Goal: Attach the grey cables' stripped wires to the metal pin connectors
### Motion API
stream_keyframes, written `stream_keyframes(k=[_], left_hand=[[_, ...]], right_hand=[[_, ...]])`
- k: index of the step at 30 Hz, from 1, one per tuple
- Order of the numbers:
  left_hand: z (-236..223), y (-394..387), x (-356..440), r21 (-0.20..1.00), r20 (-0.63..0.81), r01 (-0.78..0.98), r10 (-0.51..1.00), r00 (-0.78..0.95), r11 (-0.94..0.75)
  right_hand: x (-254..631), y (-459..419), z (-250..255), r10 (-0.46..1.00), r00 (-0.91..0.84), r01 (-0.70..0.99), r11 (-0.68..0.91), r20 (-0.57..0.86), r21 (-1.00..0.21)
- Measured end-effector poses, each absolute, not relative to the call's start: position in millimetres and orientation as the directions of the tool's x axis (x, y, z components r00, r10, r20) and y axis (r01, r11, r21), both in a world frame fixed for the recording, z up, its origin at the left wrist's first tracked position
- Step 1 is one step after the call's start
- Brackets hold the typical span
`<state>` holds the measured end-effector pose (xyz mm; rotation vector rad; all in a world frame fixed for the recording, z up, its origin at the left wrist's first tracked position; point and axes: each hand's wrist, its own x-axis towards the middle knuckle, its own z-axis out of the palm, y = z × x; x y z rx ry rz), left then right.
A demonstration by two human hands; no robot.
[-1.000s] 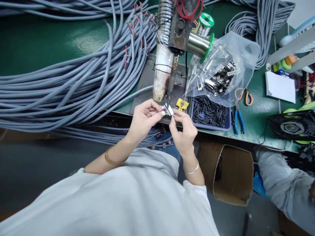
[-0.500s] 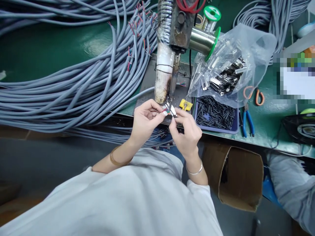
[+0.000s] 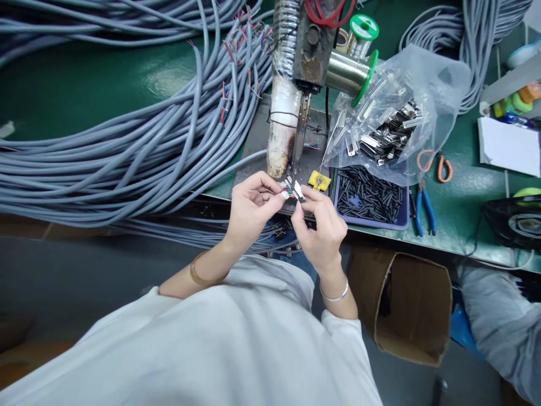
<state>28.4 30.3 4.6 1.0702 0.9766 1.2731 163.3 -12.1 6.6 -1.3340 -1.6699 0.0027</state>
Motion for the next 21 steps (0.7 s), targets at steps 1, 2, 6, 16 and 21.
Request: stream_keyframes(k=[1,2,6,16,21], left_hand=[[4.2,30.5,27.9,0.969,0.02,-0.245,0.997,0.069,-0.002],[3.2,30.8,27.1,0.967,0.015,-0.256,0.997,0.079,0.006],[-2.8,31.5,23.9,0.951,-0.021,-0.303,0.99,0.138,0.063],[0.6,27.0,21.2,0.928,-0.106,-0.329,0.971,0.215,0.174],[8.3,27.2,10.4,0.789,-0.241,-0.378,0.81,0.534,0.484]], right_hand=[[163.6,-12.4,6.5,0.751,0.057,0.748,0.404,0.658,-0.527],[163.9,-12.8,5.9,0.753,0.047,0.746,0.411,0.656,-0.524],[165.5,-14.5,1.8,0.759,-0.007,0.738,0.443,0.651,-0.509],[173.1,-21.4,-7.3,0.706,0.08,0.676,0.48,0.703,-0.559],[182.9,-23.8,-24.6,0.657,-0.034,0.561,0.636,0.753,-0.53]])
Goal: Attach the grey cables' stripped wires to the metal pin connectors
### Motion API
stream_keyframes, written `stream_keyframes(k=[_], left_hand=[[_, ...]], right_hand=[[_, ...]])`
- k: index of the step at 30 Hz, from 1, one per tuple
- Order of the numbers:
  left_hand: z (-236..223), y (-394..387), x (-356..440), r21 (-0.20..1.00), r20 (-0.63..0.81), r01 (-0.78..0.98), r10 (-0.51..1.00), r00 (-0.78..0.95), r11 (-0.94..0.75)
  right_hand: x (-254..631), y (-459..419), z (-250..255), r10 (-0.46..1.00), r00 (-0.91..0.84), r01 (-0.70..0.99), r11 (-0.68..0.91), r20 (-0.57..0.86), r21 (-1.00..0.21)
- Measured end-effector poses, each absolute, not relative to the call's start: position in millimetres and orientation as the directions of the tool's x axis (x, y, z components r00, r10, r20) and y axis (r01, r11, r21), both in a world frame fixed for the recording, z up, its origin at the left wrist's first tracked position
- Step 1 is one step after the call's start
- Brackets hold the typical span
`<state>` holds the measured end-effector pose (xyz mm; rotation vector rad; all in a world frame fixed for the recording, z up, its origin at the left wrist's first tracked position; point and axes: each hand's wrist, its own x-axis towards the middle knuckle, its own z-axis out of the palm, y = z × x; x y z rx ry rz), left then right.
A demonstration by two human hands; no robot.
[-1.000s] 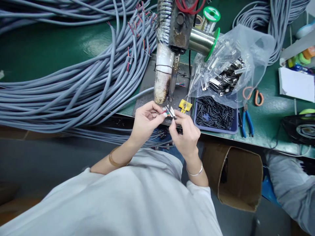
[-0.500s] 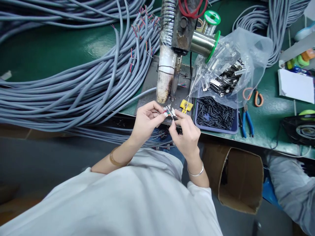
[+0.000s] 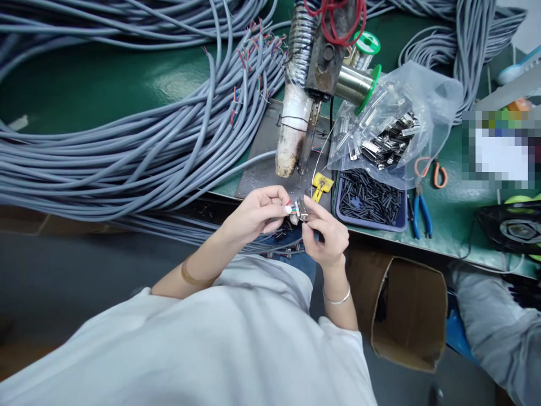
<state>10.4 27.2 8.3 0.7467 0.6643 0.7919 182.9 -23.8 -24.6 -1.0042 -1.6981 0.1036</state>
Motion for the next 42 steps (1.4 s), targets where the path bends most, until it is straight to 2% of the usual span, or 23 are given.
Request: stream_keyframes(k=[2,5,7,9,11,13,15,17,19,21,23,25,28,36,42], left_hand=[[9.6,25.5,7.5,0.776,-0.217,-0.375,0.773,0.596,0.507],[8.9,20.6,5.4,0.802,-0.157,-0.396,0.797,0.583,0.448],[7.7,17.3,3.7,0.826,-0.112,-0.412,0.83,0.547,0.383],[6.8,15.1,0.6,0.865,-0.047,-0.406,0.852,0.522,0.296],[6.2,14.1,-3.4,0.92,0.071,-0.363,0.846,0.529,0.149],[5.6,13.5,-6.6,0.957,0.231,-0.278,0.797,0.558,-0.083],[4.7,12.0,-7.2,0.934,0.351,-0.162,0.739,0.575,-0.318],[3.8,8.9,-5.3,0.899,0.397,-0.069,0.738,0.546,-0.432],[3.2,5.4,-2.0,0.921,0.359,-0.045,0.799,0.483,-0.387],[2.4,3.5,0.8,0.974,0.226,-0.101,0.871,0.437,-0.202],[0.5,4.7,2.0,0.976,0.06,-0.212,0.898,0.437,0.038],[-2.7,8.7,1.8,0.914,-0.05,-0.335,0.883,0.467,0.229],[-7.9,15.9,0.4,0.8,-0.116,-0.461,0.852,0.511,0.385],[-16.5,20.4,-3.9,0.674,-0.088,-0.568,0.815,0.572,0.471],[-24.5,21.8,-7.8,0.675,-0.077,-0.57,0.813,0.578,0.469]], right_hand=[[181.5,-24.4,-26.5,0.678,-0.061,0.589,0.617,0.732,-0.522],[174.8,-25.3,-22.7,0.693,0.021,0.614,0.56,0.72,-0.557],[170.2,-25.5,-16.5,0.735,0.151,0.587,0.472,0.661,-0.658],[167.3,-25.0,-8.2,0.821,0.274,0.465,0.344,0.502,-0.816],[166.4,-23.8,0.8,0.915,0.285,0.259,0.215,0.287,-0.942],[166.2,-22.8,8.9,0.971,0.203,0.084,0.112,0.127,-0.99],[165.3,-22.7,15.3,0.986,0.156,0.035,0.06,0.065,-0.998],[163.4,-23.7,19.8,0.978,0.191,0.107,0.061,0.081,-0.992],[161.9,-24.9,23.0,0.954,0.263,0.247,0.075,0.142,-0.966],[162.8,-25.8,25.3,0.899,0.349,0.396,0.114,0.264,-0.911],[166.7,-26.2,26.7,0.79,0.431,0.498,0.194,0.436,-0.845],[171.9,-26.5,26.9,0.663,0.478,0.524,0.312,0.576,-0.793],[176.2,-28.2,23.7,0.618,0.476,0.497,0.398,0.626,-0.771],[168.8,-38.3,4.9,0.719,0.371,0.522,0.362,0.588,-0.772],[167.4,-40.9,9.3,0.737,0.238,0.561,0.427,0.633,-0.709]])
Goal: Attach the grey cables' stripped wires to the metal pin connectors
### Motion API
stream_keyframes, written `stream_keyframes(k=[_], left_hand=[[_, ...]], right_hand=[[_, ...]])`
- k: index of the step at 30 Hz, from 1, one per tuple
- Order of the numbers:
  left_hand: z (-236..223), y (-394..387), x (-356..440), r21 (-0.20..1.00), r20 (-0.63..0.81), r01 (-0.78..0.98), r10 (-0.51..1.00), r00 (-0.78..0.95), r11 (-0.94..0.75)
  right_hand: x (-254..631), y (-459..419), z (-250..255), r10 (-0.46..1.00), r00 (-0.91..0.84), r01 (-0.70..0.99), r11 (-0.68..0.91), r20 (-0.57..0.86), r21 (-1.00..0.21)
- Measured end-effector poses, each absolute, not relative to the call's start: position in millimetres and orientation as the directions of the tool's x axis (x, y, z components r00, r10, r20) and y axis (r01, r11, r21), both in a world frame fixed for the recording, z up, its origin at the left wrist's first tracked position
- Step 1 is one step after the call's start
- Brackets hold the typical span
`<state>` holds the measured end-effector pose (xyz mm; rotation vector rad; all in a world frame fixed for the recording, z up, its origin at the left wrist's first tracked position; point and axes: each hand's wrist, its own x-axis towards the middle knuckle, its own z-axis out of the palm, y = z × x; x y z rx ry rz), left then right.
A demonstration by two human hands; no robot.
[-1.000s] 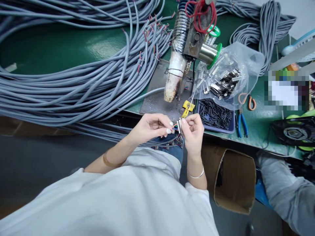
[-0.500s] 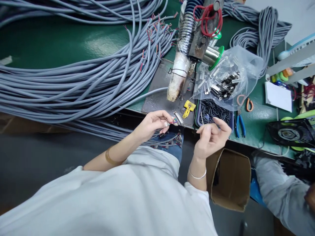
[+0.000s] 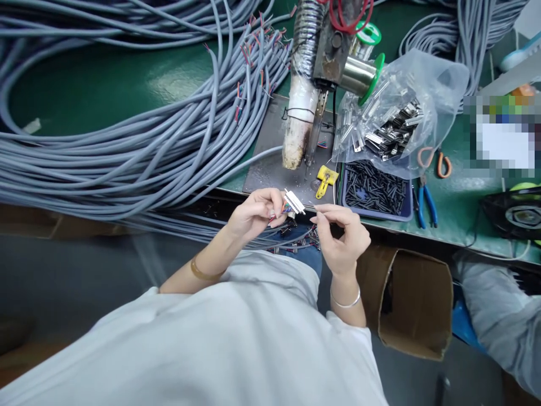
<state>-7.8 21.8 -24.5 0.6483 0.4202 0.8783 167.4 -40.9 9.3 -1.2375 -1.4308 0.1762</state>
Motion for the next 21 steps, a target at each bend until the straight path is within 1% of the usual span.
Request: stream_keyframes(k=[4,7,11,14,18,21], left_hand=[[-23.8,21.8,-8.7,0.718,-0.049,-0.542,0.808,0.587,0.437],[-21.3,21.4,-6.9,0.776,-0.046,-0.501,0.827,0.56,0.382],[-19.1,20.5,-1.7,0.852,-0.075,-0.419,0.866,0.494,0.313],[-18.0,19.8,2.2,0.876,-0.076,-0.394,0.887,0.455,0.277],[-13.7,19.7,7.3,0.908,-0.094,-0.348,0.922,0.377,0.235],[-9.4,21.1,12.2,0.93,-0.094,-0.315,0.951,0.296,0.19]], right_hand=[[164.6,-42.5,13.7,0.741,0.15,0.604,0.455,0.655,-0.654],[165.1,-43.1,12.6,0.748,0.139,0.609,0.453,0.649,-0.652],[169.6,-40.3,5.5,0.75,0.167,0.61,0.431,0.64,-0.664],[171.2,-36.3,-1.7,0.75,0.144,0.645,0.423,0.645,-0.636],[168.4,-31.9,-10.0,0.786,0.111,0.643,0.409,0.608,-0.647],[166.1,-29.1,-13.3,0.76,0.079,0.677,0.434,0.646,-0.594]])
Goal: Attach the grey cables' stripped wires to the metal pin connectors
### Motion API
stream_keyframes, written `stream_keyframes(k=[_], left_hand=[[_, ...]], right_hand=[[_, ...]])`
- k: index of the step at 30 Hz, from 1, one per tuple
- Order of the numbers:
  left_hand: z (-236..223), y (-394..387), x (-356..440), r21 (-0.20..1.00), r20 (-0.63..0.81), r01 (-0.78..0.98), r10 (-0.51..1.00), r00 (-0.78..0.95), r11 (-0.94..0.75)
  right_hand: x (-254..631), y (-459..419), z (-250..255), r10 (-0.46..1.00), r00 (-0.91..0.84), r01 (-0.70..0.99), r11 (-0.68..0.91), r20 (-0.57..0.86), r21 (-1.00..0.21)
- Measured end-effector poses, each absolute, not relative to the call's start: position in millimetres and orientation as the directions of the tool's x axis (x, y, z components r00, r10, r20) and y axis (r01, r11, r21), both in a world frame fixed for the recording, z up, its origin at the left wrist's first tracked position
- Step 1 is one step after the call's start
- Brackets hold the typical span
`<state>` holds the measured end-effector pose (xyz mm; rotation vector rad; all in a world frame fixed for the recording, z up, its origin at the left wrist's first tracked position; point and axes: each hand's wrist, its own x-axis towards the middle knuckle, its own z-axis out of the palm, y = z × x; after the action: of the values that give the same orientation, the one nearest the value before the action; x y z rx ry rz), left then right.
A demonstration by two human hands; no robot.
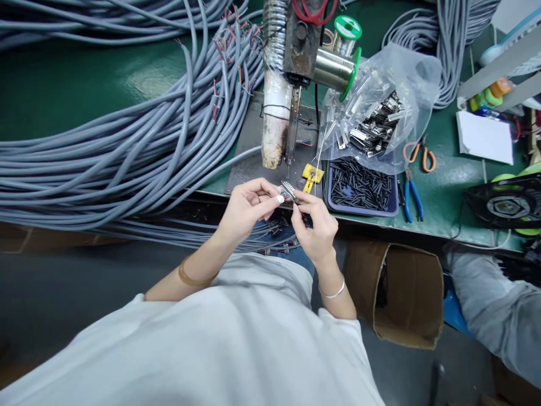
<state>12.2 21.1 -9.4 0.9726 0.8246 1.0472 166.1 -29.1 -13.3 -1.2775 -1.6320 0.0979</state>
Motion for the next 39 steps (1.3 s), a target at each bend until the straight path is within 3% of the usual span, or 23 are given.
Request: stream_keyframes(k=[5,13,21,31,39], left_hand=[[-6.6,25.7,19.2,0.954,-0.03,-0.285,0.979,0.204,0.089],[-3.8,29.9,21.9,0.971,0.031,-0.241,0.989,0.144,0.004],[-1.8,32.1,23.2,0.967,-0.005,-0.251,0.992,0.127,0.037],[5.4,32.3,23.6,0.973,0.024,-0.231,0.994,0.103,0.001],[-5.1,30.7,21.1,0.969,-0.044,-0.23,0.983,0.177,0.085]], right_hand=[[167.0,-23.6,-12.4,0.729,0.015,0.716,0.47,0.684,-0.517],[166.4,-16.2,-7.9,0.746,0.045,0.678,0.465,0.664,-0.569],[167.1,-11.1,-7.7,0.769,0.065,0.653,0.449,0.636,-0.61],[165.8,-9.8,-0.6,0.731,0.036,0.705,0.465,0.682,-0.536],[167.5,-15.6,-8.4,0.699,-0.047,0.76,0.489,0.714,-0.429]])
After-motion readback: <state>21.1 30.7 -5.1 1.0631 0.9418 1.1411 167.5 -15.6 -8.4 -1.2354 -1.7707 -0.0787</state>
